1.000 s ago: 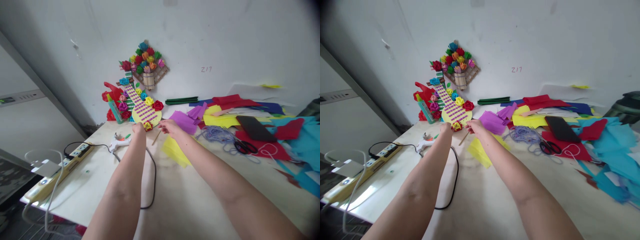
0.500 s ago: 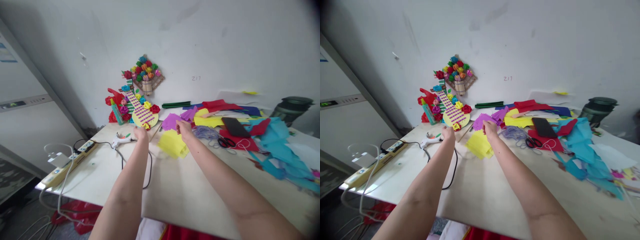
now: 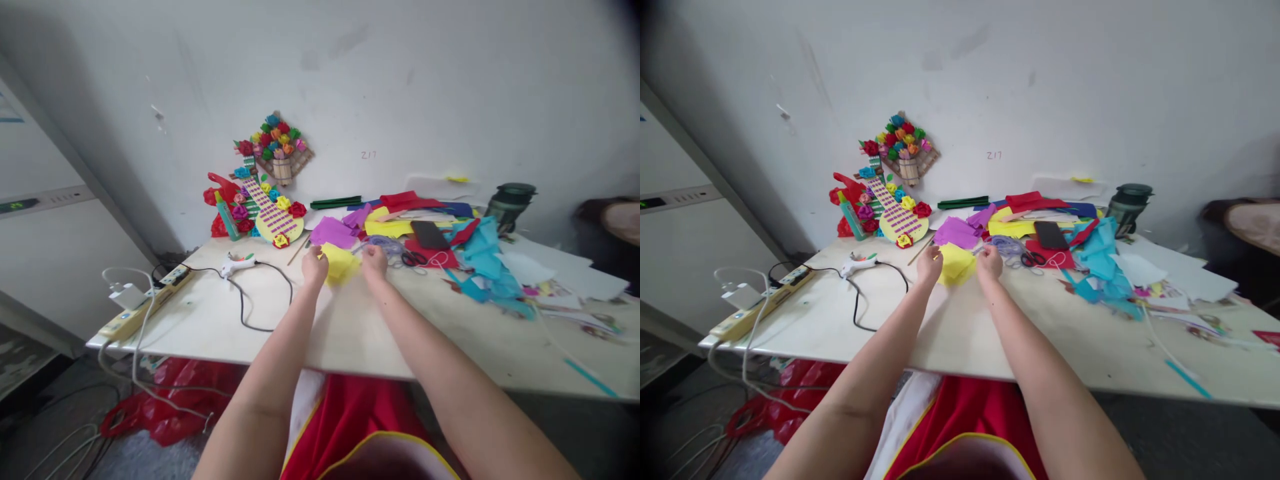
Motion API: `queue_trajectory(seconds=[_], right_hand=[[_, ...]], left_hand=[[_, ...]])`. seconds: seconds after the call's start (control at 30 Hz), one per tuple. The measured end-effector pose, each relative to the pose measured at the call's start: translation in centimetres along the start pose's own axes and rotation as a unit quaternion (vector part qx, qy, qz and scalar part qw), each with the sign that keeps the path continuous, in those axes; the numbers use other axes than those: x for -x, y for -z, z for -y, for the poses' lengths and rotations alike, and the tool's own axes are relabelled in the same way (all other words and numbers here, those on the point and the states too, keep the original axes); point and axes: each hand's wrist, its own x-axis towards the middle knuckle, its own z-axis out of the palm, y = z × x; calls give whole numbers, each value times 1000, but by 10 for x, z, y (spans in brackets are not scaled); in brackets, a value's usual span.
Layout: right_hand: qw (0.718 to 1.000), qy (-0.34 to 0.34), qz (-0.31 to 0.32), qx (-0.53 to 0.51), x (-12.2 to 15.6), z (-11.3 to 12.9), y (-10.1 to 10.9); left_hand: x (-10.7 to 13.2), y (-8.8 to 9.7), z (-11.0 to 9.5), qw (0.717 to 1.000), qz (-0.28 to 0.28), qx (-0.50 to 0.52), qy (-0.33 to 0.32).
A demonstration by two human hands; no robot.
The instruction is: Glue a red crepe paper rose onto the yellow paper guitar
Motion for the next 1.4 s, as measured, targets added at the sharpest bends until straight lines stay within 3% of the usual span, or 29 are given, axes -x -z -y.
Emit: queue_trajectory(seconds=[0.1,0.2,0.33,0.63,0.93,1.27,1.4], right_hand=[[991,7,-72,111,8,-8,3],[985,38,-63,155,11,-10,1],[981,65,-55,173,12,-8,-1],[981,68,-48,176,16,-6,0],[981,72,-45,176,16,-7,3],[980,49,-43,188,14,-7,5],[979,46,-43,194,12,-10,4]], left_hand=[[18,-1,7,996,-2,-79,-30],[28,-1,11,980,43,-187,-50],[30,1,15,961,45,-254,-98],[28,2,21,938,94,-328,-58],[17,11,21,941,15,-333,-63],[8,4,24,928,26,-370,34],[3,2,28,924,15,-381,33]])
